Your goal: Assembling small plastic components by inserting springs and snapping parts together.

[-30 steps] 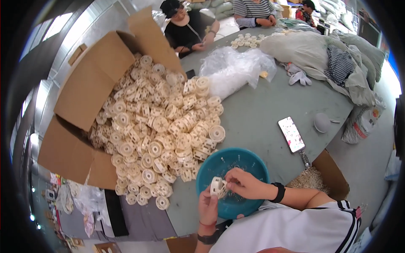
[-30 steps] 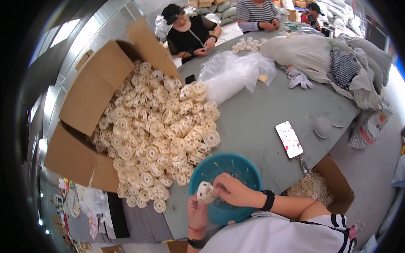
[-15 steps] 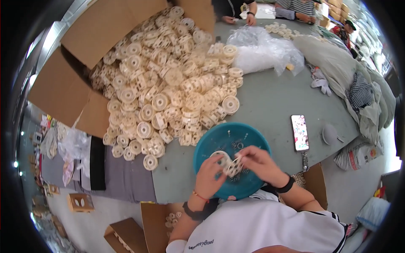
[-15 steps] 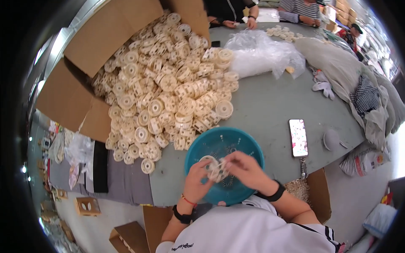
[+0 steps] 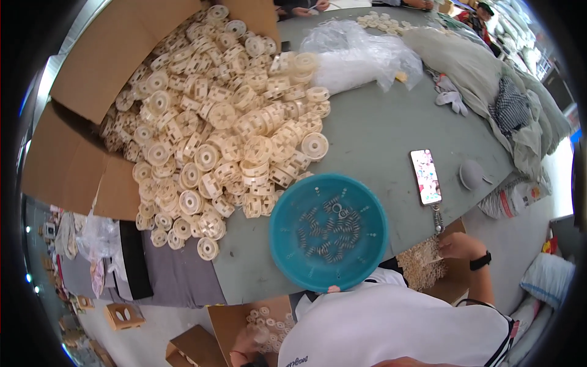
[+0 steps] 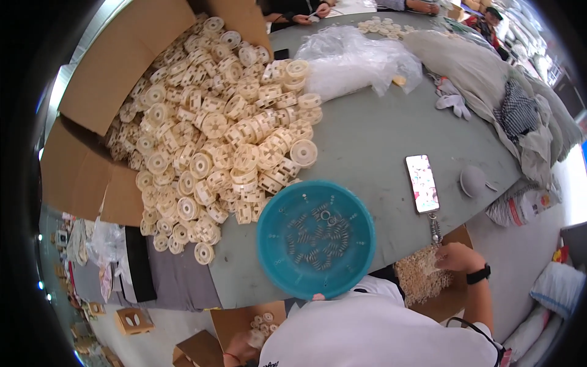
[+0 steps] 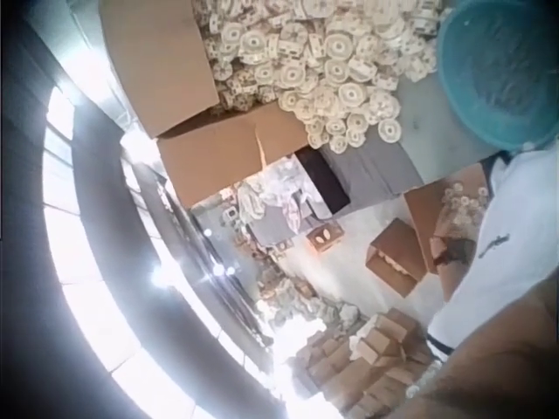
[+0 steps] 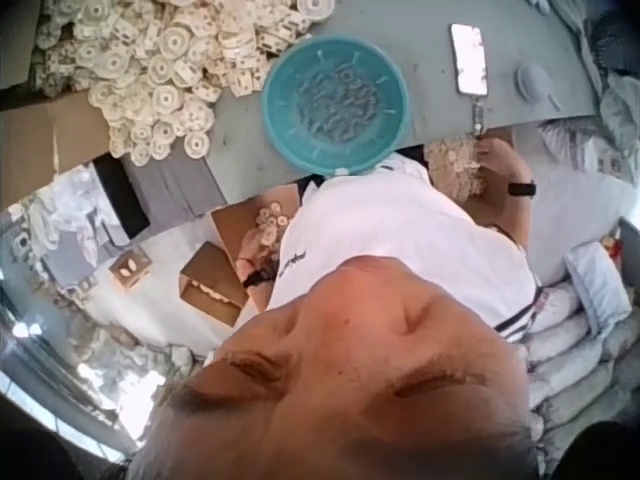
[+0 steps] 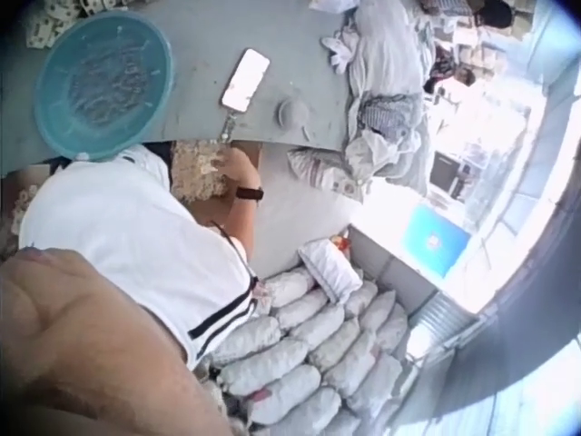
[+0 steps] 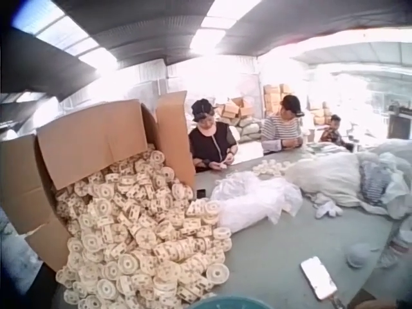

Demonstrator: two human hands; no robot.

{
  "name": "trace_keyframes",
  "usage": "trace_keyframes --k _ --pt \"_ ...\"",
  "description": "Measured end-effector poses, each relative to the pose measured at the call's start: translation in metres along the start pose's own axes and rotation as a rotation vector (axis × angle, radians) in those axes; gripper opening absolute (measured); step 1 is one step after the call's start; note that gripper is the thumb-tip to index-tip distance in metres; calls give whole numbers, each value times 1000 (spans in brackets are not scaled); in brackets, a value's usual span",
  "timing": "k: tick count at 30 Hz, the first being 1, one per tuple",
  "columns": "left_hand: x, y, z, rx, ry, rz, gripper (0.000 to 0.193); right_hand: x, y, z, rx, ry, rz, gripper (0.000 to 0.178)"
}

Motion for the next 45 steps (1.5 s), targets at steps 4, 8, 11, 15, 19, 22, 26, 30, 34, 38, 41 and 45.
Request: trace_keyframes --k 4,8,11,15,19,22,26,30,34,38,41,45 --pt "74 -41 30 629 376 403 31 47 -38 -71 271 -155 305 33" --pt "179 -103 89 379 774 662 27 103 -136 -153 576 -198 365 40" --pt "226 -138 153 328 699 454 36 132 -232 -174 673 -204 404 43" --pt "218 -168 173 99 533 569 33 136 -286 -187 406 -377 212 47" --pt "213 -152 158 125 610 592 33 131 -275 -176 323 -333 8 45" --pt "190 -159 78 -11 829 637 33 129 -264 -169 519 -485 241 46" --pt "243 -171 124 -104 823 642 32 122 -284 -177 521 -605 213 39" --pt "288 -170 218 -90 628 547 31 122 -287 -182 453 -524 261 37" --pt "286 -190 207 -472 915 255 35 131 -257 -186 536 -284 488 36" --pt "280 -203 207 -355 1250 166 41 117 -258 -184 541 -173 560 32" --pt "298 -212 226 -192 1309 233 43 101 -198 -214 907 -77 806 29" --pt "306 -221 246 -460 1738 -76 41 50 -118 -265 1130 86 784 34"
Point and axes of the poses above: each hand's wrist, its own y-axis away from the middle knuckle, its own x-axis out of the back of the hand, z = x × y, the point moved 3 cm from there along -y, towards the middle knuckle, and after that the axes turned 11 degrees about -z, right-handed, at the moved point
